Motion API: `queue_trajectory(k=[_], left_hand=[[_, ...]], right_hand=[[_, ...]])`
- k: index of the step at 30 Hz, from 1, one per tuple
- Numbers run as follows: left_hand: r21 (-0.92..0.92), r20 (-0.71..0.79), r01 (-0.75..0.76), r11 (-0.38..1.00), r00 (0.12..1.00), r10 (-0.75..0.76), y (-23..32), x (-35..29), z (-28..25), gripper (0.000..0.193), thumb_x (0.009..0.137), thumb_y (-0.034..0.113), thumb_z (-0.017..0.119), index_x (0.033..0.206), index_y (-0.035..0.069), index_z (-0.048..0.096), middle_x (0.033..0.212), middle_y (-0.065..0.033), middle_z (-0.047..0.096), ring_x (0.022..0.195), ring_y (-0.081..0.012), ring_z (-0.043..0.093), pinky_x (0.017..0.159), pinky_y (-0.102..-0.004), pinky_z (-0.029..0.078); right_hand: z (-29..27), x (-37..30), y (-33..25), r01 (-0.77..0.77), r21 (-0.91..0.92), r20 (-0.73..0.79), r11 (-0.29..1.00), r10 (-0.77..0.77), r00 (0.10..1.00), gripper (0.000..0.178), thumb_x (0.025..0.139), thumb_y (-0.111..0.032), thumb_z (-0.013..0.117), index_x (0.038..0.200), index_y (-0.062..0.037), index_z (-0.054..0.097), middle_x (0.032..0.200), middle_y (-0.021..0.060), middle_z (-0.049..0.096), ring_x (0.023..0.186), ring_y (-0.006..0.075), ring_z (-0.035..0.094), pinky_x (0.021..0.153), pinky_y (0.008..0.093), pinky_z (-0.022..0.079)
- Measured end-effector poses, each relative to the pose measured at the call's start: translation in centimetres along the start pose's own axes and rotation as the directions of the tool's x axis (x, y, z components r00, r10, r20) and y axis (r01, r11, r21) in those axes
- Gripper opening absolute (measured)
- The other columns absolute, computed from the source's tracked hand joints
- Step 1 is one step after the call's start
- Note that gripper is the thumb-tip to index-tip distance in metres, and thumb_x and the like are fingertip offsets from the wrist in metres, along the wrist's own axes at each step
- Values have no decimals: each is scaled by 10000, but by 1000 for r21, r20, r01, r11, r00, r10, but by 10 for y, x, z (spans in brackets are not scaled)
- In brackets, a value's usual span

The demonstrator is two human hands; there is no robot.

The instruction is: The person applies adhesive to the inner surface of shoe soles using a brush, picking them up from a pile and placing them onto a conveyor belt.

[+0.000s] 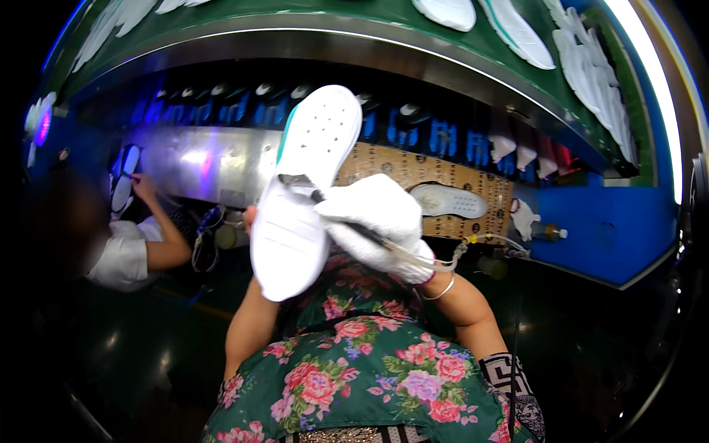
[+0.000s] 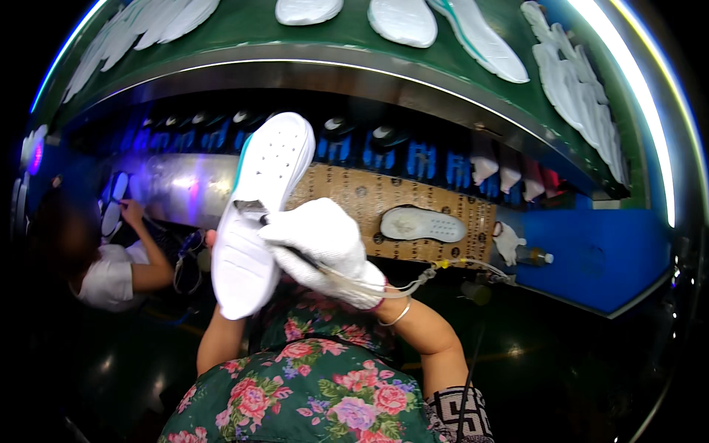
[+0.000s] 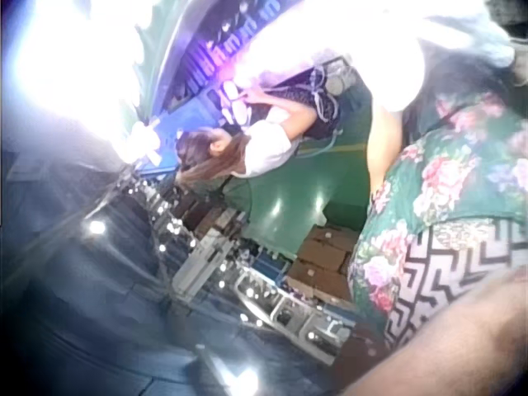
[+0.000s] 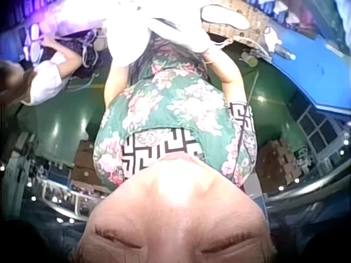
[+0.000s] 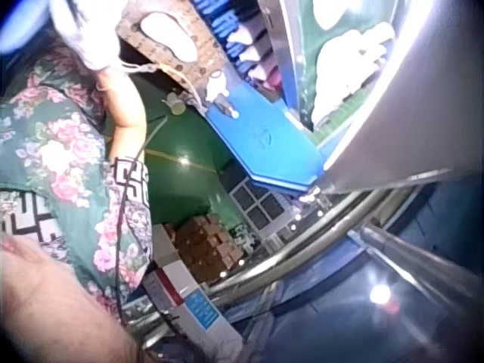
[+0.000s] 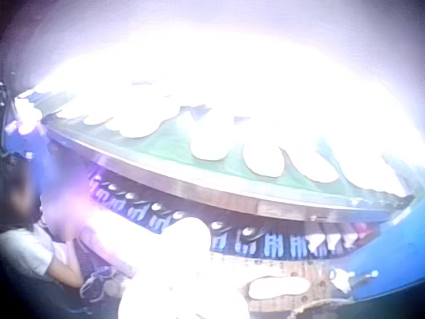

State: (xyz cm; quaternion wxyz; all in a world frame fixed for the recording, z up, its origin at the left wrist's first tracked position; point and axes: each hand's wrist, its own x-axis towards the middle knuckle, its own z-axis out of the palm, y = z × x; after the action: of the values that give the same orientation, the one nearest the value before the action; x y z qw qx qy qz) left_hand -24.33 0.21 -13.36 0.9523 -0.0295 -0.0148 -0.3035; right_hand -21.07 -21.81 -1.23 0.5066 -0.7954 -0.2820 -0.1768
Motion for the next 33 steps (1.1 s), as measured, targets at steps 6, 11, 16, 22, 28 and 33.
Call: queue_trajectory(k=[6,11,16,22,28,33], left_hand=[[161,-108,-260,952,954,278,-43,47,26,1049,853,809,476,1552,55,270,1450,-269,462,1289,-437,505,1080,-572,429],[116,-78,-276,954,955,286,-37,54,3,1021,837,830,486,1560,137,287,1498,-159,444,1352,-344,483,1099,-544,445],[351,-263,-170,921,926,271,-54,56,13,1068,750,794,641,1533,129,350,1481,-139,482,1348,-336,492,1105,-531,449],[409,-352,-63,911,909,221,-61,57,19,1038,710,723,735,1487,104,433,1426,-157,544,1305,-345,537,1108,-537,443],[360,-306,-37,932,940,155,-50,66,-4,1080,761,830,582,1534,116,340,1487,-168,468,1349,-346,493,1139,-524,412],[474,-305,-45,880,928,212,-47,76,9,1071,794,826,542,1552,105,310,1502,-182,452,1353,-346,491,1141,-508,413]], right_hand=[[-2,9,-3,-51,-24,-34,998,50,998,270,741,-48,801,1003,-101,768,925,72,748,824,253,717,738,343,556],[1,31,-11,-24,-65,-95,998,18,995,229,756,-12,812,973,-65,763,980,108,754,882,243,718,786,338,558],[-1,41,-3,8,-177,-171,984,-39,985,313,793,-20,786,1100,-75,753,1069,117,744,968,259,707,876,358,550],[21,10,-4,-335,225,-159,915,374,914,391,835,-43,750,1223,-61,702,1190,117,703,1086,239,666,913,323,530],[18,32,-14,-300,341,-338,891,414,845,204,778,17,780,977,14,738,954,122,734,868,207,706,800,307,549],[27,29,-5,-163,-53,-343,985,135,929,226,772,-83,803,995,-64,771,937,93,734,845,220,712,763,315,552]])
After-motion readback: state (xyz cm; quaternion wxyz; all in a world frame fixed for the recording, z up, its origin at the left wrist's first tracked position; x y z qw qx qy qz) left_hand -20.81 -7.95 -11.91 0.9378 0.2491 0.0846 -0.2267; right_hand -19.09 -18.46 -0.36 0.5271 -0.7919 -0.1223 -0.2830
